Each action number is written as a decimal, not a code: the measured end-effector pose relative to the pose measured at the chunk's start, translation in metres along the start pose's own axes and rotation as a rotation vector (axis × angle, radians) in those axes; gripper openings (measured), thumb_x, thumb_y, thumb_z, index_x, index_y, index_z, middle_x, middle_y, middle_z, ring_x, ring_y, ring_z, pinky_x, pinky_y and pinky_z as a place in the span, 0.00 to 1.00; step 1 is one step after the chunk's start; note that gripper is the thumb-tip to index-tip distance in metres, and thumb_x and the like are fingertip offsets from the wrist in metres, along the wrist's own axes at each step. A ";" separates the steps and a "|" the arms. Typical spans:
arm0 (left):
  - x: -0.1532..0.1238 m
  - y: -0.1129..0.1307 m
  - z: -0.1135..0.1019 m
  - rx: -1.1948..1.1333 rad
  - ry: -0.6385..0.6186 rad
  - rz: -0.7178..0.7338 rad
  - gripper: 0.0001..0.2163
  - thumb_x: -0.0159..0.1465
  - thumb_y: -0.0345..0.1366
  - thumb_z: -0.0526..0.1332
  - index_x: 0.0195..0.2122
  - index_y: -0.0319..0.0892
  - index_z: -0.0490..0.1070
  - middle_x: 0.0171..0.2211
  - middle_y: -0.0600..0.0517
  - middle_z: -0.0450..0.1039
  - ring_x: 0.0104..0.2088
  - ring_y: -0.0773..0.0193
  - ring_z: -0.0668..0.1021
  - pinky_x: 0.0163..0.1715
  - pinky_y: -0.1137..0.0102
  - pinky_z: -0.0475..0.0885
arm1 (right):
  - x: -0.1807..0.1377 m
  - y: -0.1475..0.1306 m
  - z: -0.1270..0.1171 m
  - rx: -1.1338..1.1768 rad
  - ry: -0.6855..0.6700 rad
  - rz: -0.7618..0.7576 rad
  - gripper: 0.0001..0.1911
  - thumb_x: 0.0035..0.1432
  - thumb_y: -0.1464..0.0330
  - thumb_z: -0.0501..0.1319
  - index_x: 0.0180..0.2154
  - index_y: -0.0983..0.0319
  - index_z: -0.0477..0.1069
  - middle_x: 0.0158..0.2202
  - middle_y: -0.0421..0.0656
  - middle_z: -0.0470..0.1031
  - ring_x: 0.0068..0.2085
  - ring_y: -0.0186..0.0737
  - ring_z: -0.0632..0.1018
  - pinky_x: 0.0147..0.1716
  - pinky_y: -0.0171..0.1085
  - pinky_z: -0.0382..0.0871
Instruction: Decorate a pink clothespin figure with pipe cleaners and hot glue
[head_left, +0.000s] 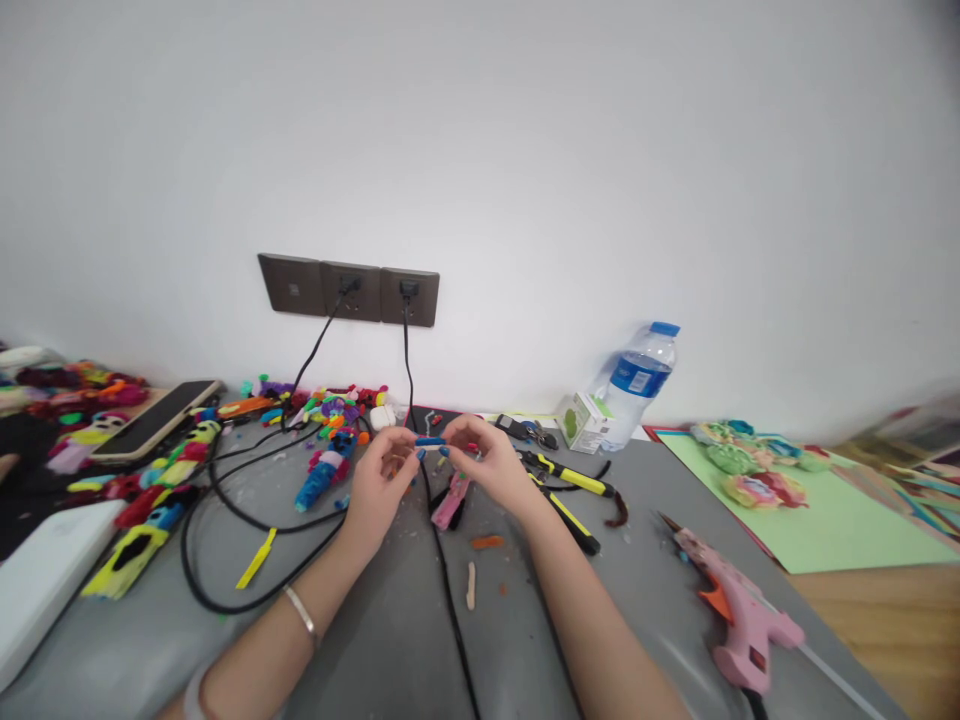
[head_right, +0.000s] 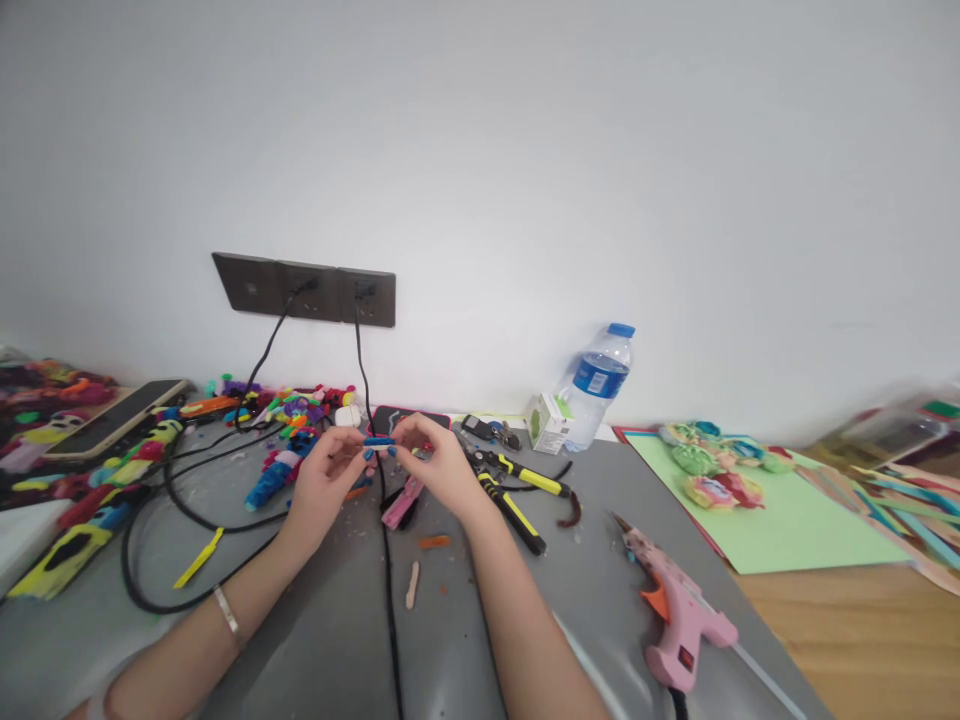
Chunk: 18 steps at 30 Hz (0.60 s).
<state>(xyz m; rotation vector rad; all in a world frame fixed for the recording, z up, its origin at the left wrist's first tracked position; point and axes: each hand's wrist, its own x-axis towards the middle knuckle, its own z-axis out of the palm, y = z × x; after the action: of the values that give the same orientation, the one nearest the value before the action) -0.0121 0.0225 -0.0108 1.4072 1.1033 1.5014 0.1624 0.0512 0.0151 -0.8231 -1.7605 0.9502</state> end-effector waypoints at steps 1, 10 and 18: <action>0.000 0.000 0.000 0.004 -0.004 0.002 0.08 0.59 0.38 0.63 0.38 0.43 0.69 0.32 0.52 0.72 0.32 0.62 0.76 0.31 0.71 0.72 | 0.000 0.000 0.000 0.000 0.001 0.002 0.03 0.55 0.70 0.60 0.35 0.61 0.70 0.31 0.40 0.72 0.31 0.35 0.73 0.33 0.35 0.67; 0.001 -0.002 -0.001 0.027 -0.003 0.016 0.07 0.58 0.37 0.64 0.37 0.43 0.69 0.30 0.52 0.72 0.30 0.63 0.76 0.31 0.70 0.72 | 0.001 0.001 0.000 0.004 0.018 -0.006 0.04 0.55 0.70 0.60 0.36 0.61 0.70 0.31 0.41 0.73 0.31 0.36 0.72 0.33 0.36 0.67; 0.000 -0.003 -0.001 0.017 0.006 0.010 0.08 0.56 0.35 0.64 0.36 0.43 0.69 0.31 0.53 0.72 0.30 0.64 0.76 0.31 0.71 0.72 | 0.001 0.002 0.000 0.014 0.017 0.011 0.04 0.55 0.69 0.60 0.35 0.60 0.70 0.31 0.40 0.73 0.31 0.36 0.73 0.33 0.36 0.67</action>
<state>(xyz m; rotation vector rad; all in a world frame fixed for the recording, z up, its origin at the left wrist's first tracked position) -0.0133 0.0237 -0.0134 1.4223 1.1169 1.5073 0.1622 0.0528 0.0141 -0.8305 -1.7344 0.9587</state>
